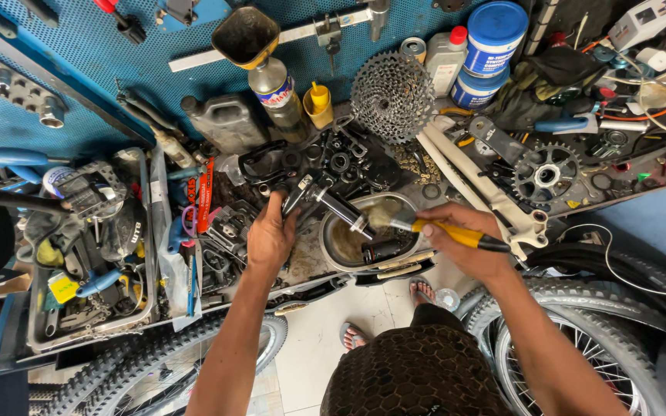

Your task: The person cleans a bicycle suspension fork stanchion using a brush and a liquid in a metal tray. They repeatedly scrub the stanchion, dip the brush into the tray, and rotate the part to clean different sections.

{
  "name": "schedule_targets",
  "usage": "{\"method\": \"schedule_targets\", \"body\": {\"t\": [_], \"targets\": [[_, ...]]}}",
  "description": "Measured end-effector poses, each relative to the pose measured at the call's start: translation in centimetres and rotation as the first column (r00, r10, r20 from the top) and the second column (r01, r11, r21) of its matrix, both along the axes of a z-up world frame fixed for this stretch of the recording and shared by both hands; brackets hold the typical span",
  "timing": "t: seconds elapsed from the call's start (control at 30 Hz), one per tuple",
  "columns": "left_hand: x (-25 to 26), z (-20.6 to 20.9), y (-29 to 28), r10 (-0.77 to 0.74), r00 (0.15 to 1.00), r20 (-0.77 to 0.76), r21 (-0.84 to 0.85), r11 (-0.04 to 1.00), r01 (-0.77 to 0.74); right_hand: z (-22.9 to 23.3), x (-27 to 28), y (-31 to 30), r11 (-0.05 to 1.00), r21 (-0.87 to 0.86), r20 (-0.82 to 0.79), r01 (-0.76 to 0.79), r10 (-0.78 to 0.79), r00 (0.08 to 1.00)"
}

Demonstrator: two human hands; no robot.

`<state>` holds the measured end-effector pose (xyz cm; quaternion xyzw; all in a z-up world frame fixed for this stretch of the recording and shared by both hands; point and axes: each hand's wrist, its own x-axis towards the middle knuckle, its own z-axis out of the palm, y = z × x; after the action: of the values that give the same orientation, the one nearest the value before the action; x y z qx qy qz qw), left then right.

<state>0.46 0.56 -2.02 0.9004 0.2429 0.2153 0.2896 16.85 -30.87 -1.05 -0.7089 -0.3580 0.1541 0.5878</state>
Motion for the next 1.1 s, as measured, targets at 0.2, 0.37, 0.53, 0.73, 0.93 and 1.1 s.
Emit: {"method": "schedule_targets", "body": {"t": [0.2, 0.37, 0.53, 0.73, 0.93, 1.1], "targets": [[0.5, -1.3, -0.2, 0.002, 1.0, 0.029, -0.064, 0.998, 0.0, -3.1, 0.4, 2.3, 0.993, 0.116, -0.217, 0.026, 0.0, 0.976], [0.3, -1.9, -0.1, -0.01, 0.994, 0.11, -0.093, 0.995, 0.02, -6.6, 1.4, 3.4, 0.985, 0.13, -0.548, 0.117, -0.027, 0.836], [0.4, -1.8, 0.0, 0.015, 0.999, 0.035, -0.181, 0.983, -0.008, -8.7, 0.9, 4.5, 0.997, 0.05, -0.627, 0.065, -0.019, 0.778], [0.2, 1.8, 0.0, 0.024, 0.924, -0.383, 0.029, 0.999, -0.014, -8.0, -0.1, 4.0, 0.958, -0.275, -0.172, 0.082, -0.133, 0.976], [1.5, 6.8, -0.6, -0.005, 0.595, -0.803, 0.141, 0.97, 0.197, -5.0, -2.5, 4.2, 0.925, -0.362, 0.141, 0.115, -0.068, 0.988], [1.7, 8.7, -0.8, -0.059, 0.423, -0.904, 0.114, 0.921, 0.373, -4.0, -3.3, 4.1, 0.941, -0.326, 0.244, 0.089, -0.007, 0.97]]}}
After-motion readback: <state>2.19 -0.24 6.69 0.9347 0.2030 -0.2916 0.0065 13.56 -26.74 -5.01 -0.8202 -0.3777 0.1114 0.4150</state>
